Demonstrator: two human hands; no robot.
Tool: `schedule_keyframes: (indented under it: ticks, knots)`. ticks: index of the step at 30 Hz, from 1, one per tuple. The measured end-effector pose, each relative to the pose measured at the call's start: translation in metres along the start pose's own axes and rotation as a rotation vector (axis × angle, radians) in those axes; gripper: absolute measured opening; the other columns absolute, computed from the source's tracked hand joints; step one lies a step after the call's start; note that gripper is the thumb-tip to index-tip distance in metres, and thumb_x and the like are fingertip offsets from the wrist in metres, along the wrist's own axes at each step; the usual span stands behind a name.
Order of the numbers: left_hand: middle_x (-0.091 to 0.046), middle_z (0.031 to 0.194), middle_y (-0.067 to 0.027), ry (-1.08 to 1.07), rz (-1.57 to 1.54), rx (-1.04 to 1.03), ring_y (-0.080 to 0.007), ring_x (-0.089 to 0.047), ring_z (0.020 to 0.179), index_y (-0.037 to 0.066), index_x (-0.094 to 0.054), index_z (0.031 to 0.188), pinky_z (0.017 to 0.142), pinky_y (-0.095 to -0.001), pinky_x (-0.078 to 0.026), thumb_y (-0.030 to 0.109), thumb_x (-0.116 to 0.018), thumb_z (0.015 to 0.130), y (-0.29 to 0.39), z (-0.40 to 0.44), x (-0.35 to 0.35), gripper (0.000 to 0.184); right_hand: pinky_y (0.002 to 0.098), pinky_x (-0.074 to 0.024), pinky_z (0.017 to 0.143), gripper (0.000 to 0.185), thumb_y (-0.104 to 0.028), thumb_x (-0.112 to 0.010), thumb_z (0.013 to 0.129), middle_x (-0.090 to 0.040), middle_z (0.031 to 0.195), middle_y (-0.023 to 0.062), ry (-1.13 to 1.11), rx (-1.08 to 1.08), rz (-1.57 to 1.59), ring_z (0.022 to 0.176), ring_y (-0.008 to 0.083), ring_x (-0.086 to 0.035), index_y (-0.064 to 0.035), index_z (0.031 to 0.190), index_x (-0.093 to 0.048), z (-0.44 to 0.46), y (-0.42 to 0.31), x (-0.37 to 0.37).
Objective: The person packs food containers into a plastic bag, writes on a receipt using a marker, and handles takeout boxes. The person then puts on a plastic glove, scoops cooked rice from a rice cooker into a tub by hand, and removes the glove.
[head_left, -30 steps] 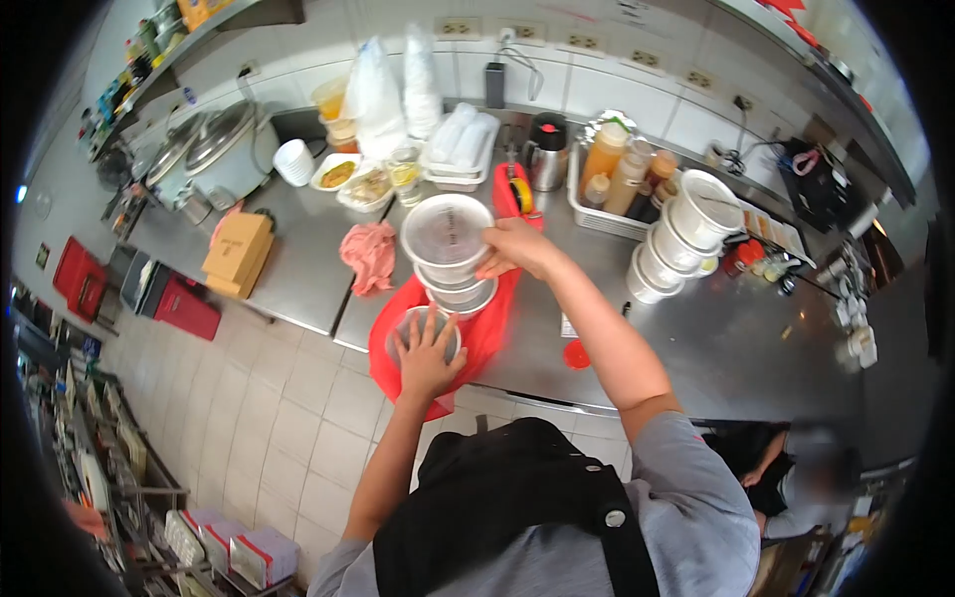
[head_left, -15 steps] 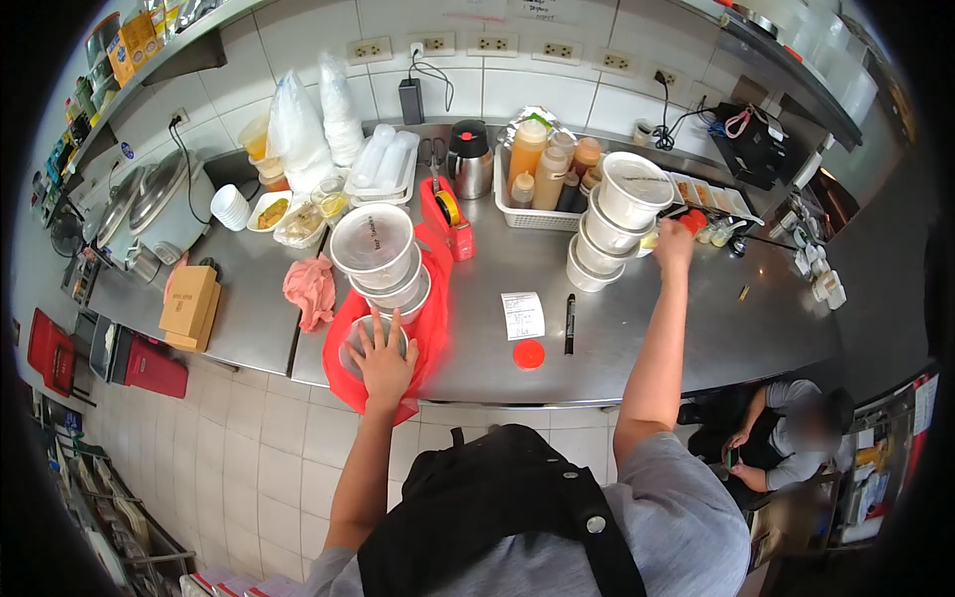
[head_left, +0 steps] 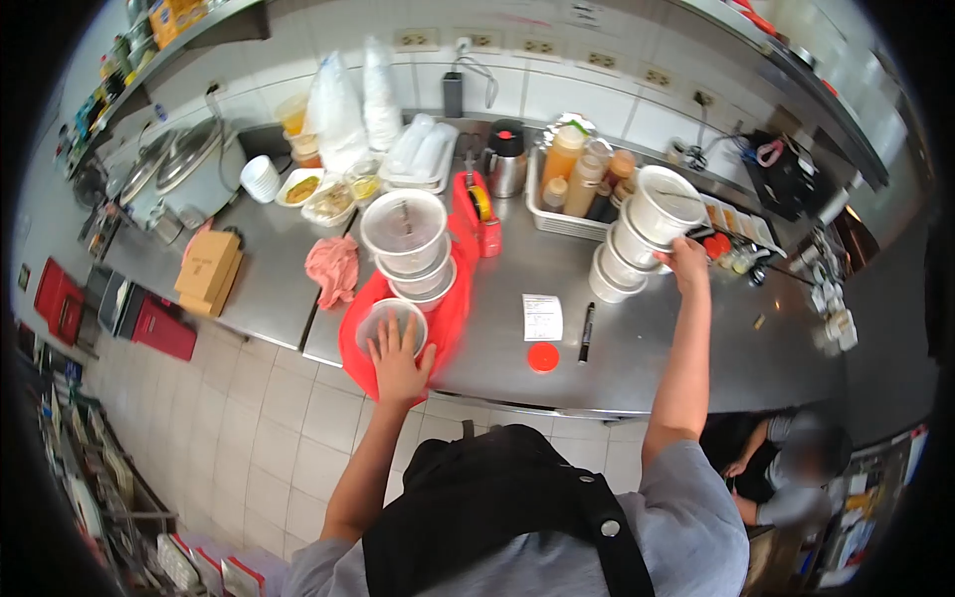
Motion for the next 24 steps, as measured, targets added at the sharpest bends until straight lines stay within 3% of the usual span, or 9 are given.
schedule_keyframes:
  ticks: [4, 5, 9, 13, 16, 18, 19, 22, 24]
  knots:
    - [-0.036, 0.146, -0.0173, 0.035, -0.057, -0.139, -0.0378, -0.029, 0.138, 0.010, -0.056, 0.127, 0.110, -0.0595, -0.020, 0.032, -0.069, 0.081, 0.005, -0.045, 0.033, 0.052, 0.0281, -0.0604, 0.063, 0.028, -0.006, -0.046, 0.093, -0.062, 0.096, 0.0171, 0.035, 0.084, 0.062, 0.069, 0.0199, -0.064, 0.0152, 0.109, -0.054, -0.018, -0.024, -0.007]
    - [-0.044, 0.138, -0.0141, 0.038, -0.123, -0.121, -0.0349, -0.033, 0.136, 0.009, -0.062, 0.109, 0.110, -0.0592, -0.022, 0.021, -0.073, 0.076, 0.013, -0.053, 0.049, 0.036, 0.0275, -0.0598, 0.063, 0.028, -0.007, -0.047, 0.093, -0.063, 0.096, 0.0173, 0.014, 0.092, 0.037, 0.069, 0.0201, -0.065, 0.0150, 0.110, -0.053, -0.027, -0.037, -0.013]
    - [-0.049, 0.129, -0.0112, 0.017, -0.058, -0.166, -0.0318, -0.038, 0.132, 0.012, -0.061, 0.094, 0.110, -0.0606, -0.022, 0.013, -0.071, 0.075, 0.009, -0.081, 0.050, 0.022, 0.0264, -0.0583, 0.061, 0.030, -0.009, -0.049, 0.093, -0.064, 0.098, 0.0187, -0.115, 0.128, -0.001, 0.068, 0.0203, -0.066, 0.0140, 0.112, -0.050, -0.085, -0.091, -0.056]
    - [-0.044, 0.134, -0.0141, 0.012, 0.031, -0.134, -0.0358, -0.037, 0.133, 0.013, -0.061, 0.095, 0.111, -0.0602, -0.021, 0.017, -0.072, 0.077, 0.003, -0.092, 0.041, 0.021, 0.0281, -0.0592, 0.061, 0.034, -0.009, -0.051, 0.091, -0.064, 0.102, 0.0207, -0.339, 0.016, -0.009, 0.069, 0.0226, -0.069, 0.0139, 0.116, -0.048, -0.135, -0.078, -0.120]
    - [-0.037, 0.140, -0.0198, 0.213, -0.131, 0.132, -0.0420, -0.035, 0.132, 0.012, -0.064, 0.105, 0.112, -0.0560, -0.020, 0.021, -0.070, 0.083, -0.003, -0.086, 0.064, 0.025, 0.0316, -0.0615, 0.065, 0.037, -0.007, -0.052, 0.091, -0.063, 0.107, 0.0218, -0.624, -0.175, 0.023, 0.073, 0.0269, -0.070, 0.0138, 0.121, -0.046, -0.178, -0.045, -0.192]
    - [-0.029, 0.144, -0.0227, 0.282, -0.518, 0.314, -0.0443, -0.024, 0.137, 0.010, -0.061, 0.120, 0.114, -0.0484, -0.019, 0.027, -0.065, 0.089, -0.037, -0.084, 0.042, 0.036, 0.0326, -0.0622, 0.066, 0.038, -0.007, -0.051, 0.091, -0.062, 0.109, 0.0229, -0.803, -0.301, 0.054, 0.075, 0.0279, -0.070, 0.0135, 0.123, -0.045, -0.209, -0.022, -0.240]
    - [-0.034, 0.141, -0.0215, 0.216, -0.447, 0.391, -0.0383, -0.034, 0.133, 0.009, -0.052, 0.135, 0.110, -0.0424, -0.029, 0.027, -0.063, 0.091, -0.057, -0.082, 0.025, 0.049, 0.0323, -0.0621, 0.065, 0.039, -0.007, -0.050, 0.092, -0.060, 0.112, 0.0234, -0.837, -0.311, 0.070, 0.078, 0.0279, -0.070, 0.0128, 0.125, -0.043, -0.221, -0.008, -0.261]
    - [-0.039, 0.136, -0.0205, 0.102, -0.769, 0.533, -0.0310, -0.046, 0.122, 0.004, -0.044, 0.140, 0.102, -0.0383, -0.040, 0.021, -0.064, 0.088, -0.077, -0.069, 0.028, 0.058, 0.0316, -0.0624, 0.063, 0.042, -0.005, -0.049, 0.091, -0.057, 0.116, 0.0217, -0.947, -0.363, 0.066, 0.082, 0.0265, -0.069, 0.0112, 0.129, -0.039, -0.248, 0.027, -0.319]
    - [-0.043, 0.132, -0.0185, 0.113, -0.719, 0.499, -0.0252, -0.053, 0.113, 0.000, -0.039, 0.142, 0.094, -0.0334, -0.045, 0.007, -0.060, 0.083, -0.083, -0.064, 0.036, 0.064, 0.0316, -0.0625, 0.062, 0.044, -0.004, -0.050, 0.090, -0.057, 0.115, 0.0211, -0.939, -0.334, 0.071, 0.081, 0.0258, -0.068, 0.0104, 0.130, -0.037, -0.257, 0.046, -0.348]
Point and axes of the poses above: each hand's wrist, its own z-axis towards the middle knuckle, its own x-axis out of the back of the hand, y = z × x, the point moved 6 cm from there along z, towards the middle knuckle
